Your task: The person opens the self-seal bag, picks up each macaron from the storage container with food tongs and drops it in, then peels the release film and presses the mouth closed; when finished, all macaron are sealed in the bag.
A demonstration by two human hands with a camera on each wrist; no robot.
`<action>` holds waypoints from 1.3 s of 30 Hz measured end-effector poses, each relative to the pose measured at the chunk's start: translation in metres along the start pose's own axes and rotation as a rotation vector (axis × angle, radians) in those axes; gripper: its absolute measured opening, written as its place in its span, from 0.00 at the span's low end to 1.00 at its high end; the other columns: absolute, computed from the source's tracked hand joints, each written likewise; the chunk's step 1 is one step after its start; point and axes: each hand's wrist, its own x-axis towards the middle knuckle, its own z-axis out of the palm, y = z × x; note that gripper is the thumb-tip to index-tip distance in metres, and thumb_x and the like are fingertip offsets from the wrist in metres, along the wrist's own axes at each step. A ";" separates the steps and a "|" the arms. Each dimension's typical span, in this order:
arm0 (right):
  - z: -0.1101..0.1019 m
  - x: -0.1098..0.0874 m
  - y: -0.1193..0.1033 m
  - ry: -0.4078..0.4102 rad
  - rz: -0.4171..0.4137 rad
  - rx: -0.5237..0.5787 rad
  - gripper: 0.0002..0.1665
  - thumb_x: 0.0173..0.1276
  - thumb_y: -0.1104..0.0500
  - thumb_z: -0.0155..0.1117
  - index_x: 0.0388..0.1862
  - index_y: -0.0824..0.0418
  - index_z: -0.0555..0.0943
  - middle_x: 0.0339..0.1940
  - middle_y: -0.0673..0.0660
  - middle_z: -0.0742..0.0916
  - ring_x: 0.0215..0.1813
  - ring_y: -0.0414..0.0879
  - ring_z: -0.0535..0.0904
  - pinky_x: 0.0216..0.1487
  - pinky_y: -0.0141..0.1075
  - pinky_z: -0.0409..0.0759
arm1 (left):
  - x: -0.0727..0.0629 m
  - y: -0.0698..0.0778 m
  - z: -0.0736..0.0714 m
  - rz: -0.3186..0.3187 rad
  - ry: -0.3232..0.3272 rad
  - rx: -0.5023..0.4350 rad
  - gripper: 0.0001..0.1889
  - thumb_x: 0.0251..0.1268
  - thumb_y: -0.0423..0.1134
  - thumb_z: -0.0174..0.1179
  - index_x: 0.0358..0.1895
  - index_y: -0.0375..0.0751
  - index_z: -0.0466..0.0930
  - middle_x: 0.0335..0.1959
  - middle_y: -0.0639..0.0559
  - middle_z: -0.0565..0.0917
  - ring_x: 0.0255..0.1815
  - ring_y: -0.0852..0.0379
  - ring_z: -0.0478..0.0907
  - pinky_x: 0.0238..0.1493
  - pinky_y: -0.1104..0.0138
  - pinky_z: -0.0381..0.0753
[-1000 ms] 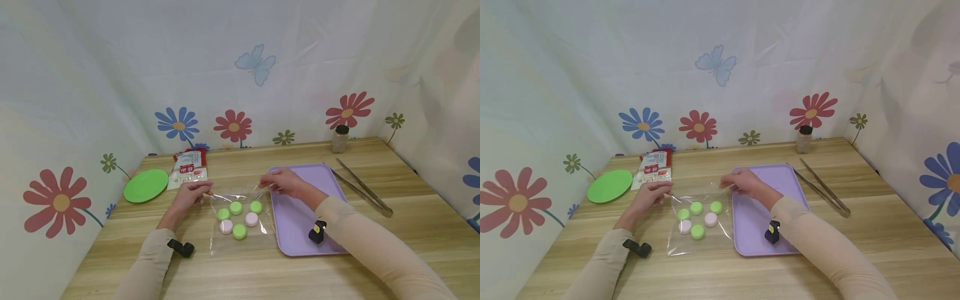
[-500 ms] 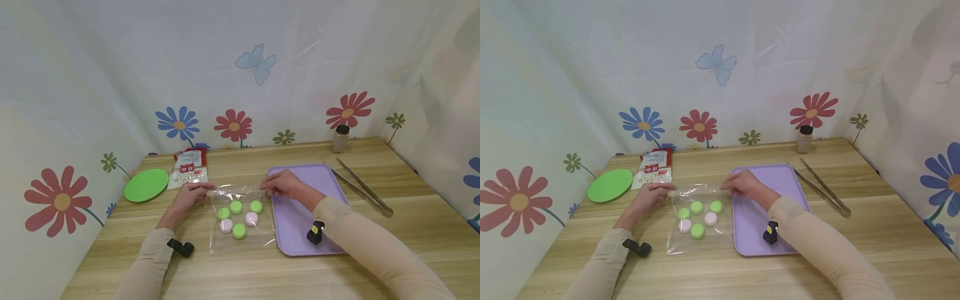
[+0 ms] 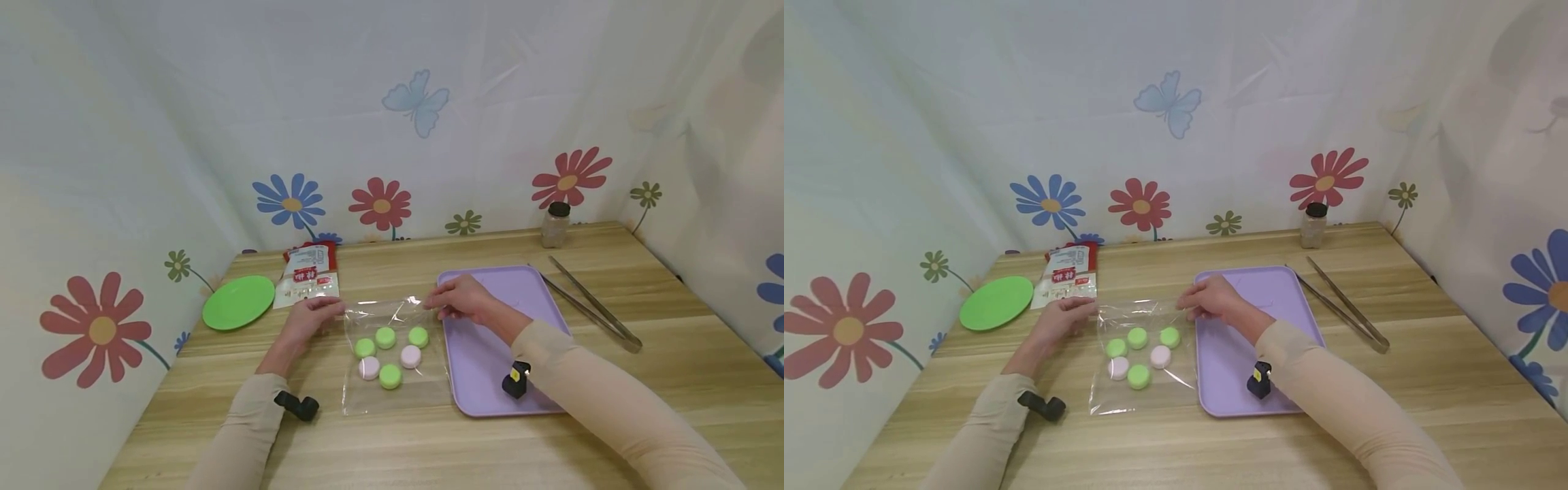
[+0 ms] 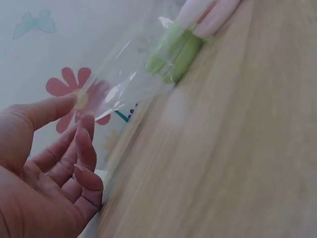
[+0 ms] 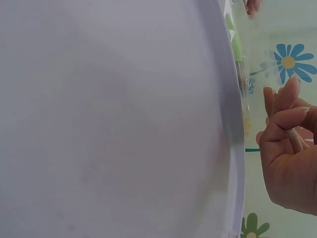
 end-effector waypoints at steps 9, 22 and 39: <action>0.000 0.001 -0.002 0.005 0.001 -0.021 0.14 0.67 0.62 0.71 0.48 0.68 0.85 0.39 0.61 0.90 0.23 0.41 0.81 0.22 0.27 0.73 | 0.000 0.001 -0.001 -0.004 -0.049 -0.002 0.17 0.62 0.49 0.71 0.48 0.43 0.88 0.42 0.54 0.87 0.42 0.58 0.80 0.40 0.67 0.81; 0.001 0.004 -0.001 0.075 -0.088 -0.173 0.15 0.64 0.58 0.74 0.47 0.64 0.87 0.38 0.55 0.90 0.35 0.44 0.83 0.30 0.31 0.77 | -0.004 -0.001 0.003 0.114 -0.019 0.027 0.21 0.64 0.46 0.70 0.52 0.33 0.86 0.44 0.47 0.89 0.46 0.58 0.80 0.58 0.54 0.77; 0.008 0.002 -0.004 0.156 -0.185 -0.100 0.15 0.63 0.64 0.74 0.47 0.70 0.86 0.37 0.60 0.90 0.36 0.44 0.86 0.42 0.39 0.86 | 0.000 -0.003 0.006 0.130 -0.026 -0.186 0.19 0.65 0.37 0.69 0.53 0.25 0.82 0.41 0.41 0.88 0.39 0.57 0.86 0.54 0.55 0.83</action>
